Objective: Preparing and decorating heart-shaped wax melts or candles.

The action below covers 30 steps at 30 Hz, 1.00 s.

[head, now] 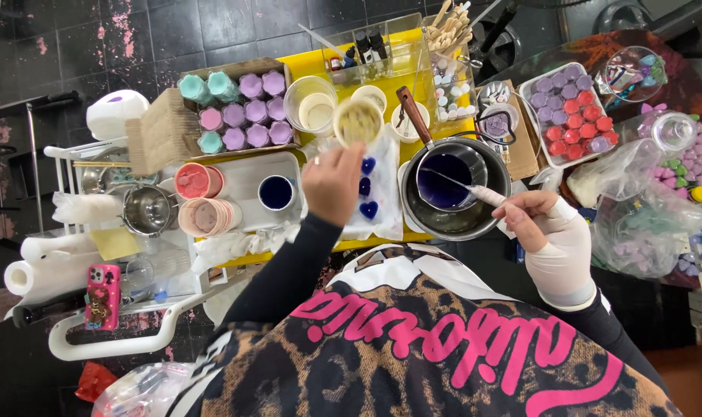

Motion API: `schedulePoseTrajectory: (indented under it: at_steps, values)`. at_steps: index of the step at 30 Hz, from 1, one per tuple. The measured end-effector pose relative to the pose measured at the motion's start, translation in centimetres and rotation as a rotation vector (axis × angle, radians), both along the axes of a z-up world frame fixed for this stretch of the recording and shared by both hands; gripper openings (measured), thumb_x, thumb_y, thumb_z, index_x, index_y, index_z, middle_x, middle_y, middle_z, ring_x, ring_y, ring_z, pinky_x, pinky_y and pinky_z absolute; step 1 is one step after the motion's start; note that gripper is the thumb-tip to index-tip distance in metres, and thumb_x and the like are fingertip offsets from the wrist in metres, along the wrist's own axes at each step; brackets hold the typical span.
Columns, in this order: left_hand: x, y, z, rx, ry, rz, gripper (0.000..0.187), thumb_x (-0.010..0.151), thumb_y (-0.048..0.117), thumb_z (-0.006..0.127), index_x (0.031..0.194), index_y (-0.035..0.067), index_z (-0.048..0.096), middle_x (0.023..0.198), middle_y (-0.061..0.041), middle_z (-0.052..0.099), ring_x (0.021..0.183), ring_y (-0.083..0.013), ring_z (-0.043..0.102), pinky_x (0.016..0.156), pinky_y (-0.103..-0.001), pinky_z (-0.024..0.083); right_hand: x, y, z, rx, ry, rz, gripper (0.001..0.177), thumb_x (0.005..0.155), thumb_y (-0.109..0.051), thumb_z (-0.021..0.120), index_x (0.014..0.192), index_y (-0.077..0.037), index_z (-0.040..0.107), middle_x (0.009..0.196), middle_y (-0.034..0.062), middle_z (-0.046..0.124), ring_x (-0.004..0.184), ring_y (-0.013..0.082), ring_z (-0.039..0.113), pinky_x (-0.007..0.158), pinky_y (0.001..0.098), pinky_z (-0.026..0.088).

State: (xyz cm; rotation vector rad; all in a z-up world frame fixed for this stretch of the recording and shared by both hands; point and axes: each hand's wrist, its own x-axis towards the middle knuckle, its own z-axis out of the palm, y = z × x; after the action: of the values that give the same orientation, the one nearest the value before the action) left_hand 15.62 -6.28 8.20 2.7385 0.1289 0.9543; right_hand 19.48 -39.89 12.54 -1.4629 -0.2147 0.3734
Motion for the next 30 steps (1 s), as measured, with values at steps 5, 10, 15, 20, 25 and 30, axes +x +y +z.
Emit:
schedulePoseTrajectory:
  at_steps: [5,10,15,20,25,30]
  values:
    - [-6.2,-0.8,5.5,0.078,0.045,-0.175,0.018,0.089,0.016,0.073,0.107,0.021,0.074,0.097,0.006,0.066,0.098,-0.0161,0.063,0.096,-0.042,0.041,0.9,4.6,4.5,-0.223,-0.429,0.212,0.018,0.098,-0.008,0.072,0.115,-0.006,0.067,0.124,0.0122,0.065,0.116,0.0202,0.064,0.103,0.0310,0.050]
    - [-8.4,-1.0,8.9,0.174,0.085,-0.318,0.020,0.088,0.023,0.074,0.108,0.023,0.075,0.105,0.009,0.066,0.111,-0.0143,0.060,0.103,-0.046,0.033,1.0,9.8,8.9,-0.426,-0.802,0.468,0.048,0.074,-0.020,0.087,0.119,-0.017,0.069,0.142,0.0214,0.056,0.117,0.0329,0.064,0.091,0.0377,0.053]
    - [-9.8,-1.0,9.3,0.120,0.024,-0.384,0.018,0.088,0.024,0.077,0.106,0.025,0.075,0.107,0.010,0.066,0.117,-0.0148,0.058,0.106,-0.049,0.030,0.4,11.9,8.8,-0.463,-0.932,0.630,0.069,0.067,-0.017,0.088,0.130,-0.010,0.061,0.132,0.0147,0.061,0.117,0.0377,0.063,0.095,0.0459,0.053]
    - [-10.2,-1.7,5.4,-0.328,-0.023,-0.405,0.029,0.099,0.029,0.072,0.126,0.024,0.060,0.115,0.006,0.060,0.119,-0.0151,0.057,0.110,-0.045,0.038,0.3,12.0,8.2,-0.456,-0.968,0.616,0.071,0.064,-0.017,0.089,0.128,-0.008,0.059,0.133,0.0147,0.060,0.116,0.0378,0.063,0.093,0.0465,0.054]
    - [-9.5,-3.4,1.9,-1.494,-0.032,-0.478,0.070,0.107,0.055,0.054,0.159,0.018,0.023,0.138,-0.006,0.048,0.121,-0.0177,0.053,0.111,-0.043,0.048,-0.3,12.3,7.9,-0.451,-1.029,0.584,0.069,0.064,-0.018,0.090,0.126,-0.011,0.061,0.131,0.0136,0.061,0.112,0.0368,0.065,0.091,0.0475,0.054]
    - [-9.2,-4.9,3.1,-2.251,0.290,-0.727,0.082,0.101,0.064,0.045,0.163,0.015,0.025,0.155,-0.011,0.044,0.143,-0.0268,0.048,0.116,-0.047,0.045,-1.1,12.9,7.7,-0.456,-1.071,0.623,0.069,0.059,-0.021,0.089,0.123,-0.014,0.065,0.136,0.0129,0.055,0.119,0.0366,0.060,0.096,0.0514,0.048]
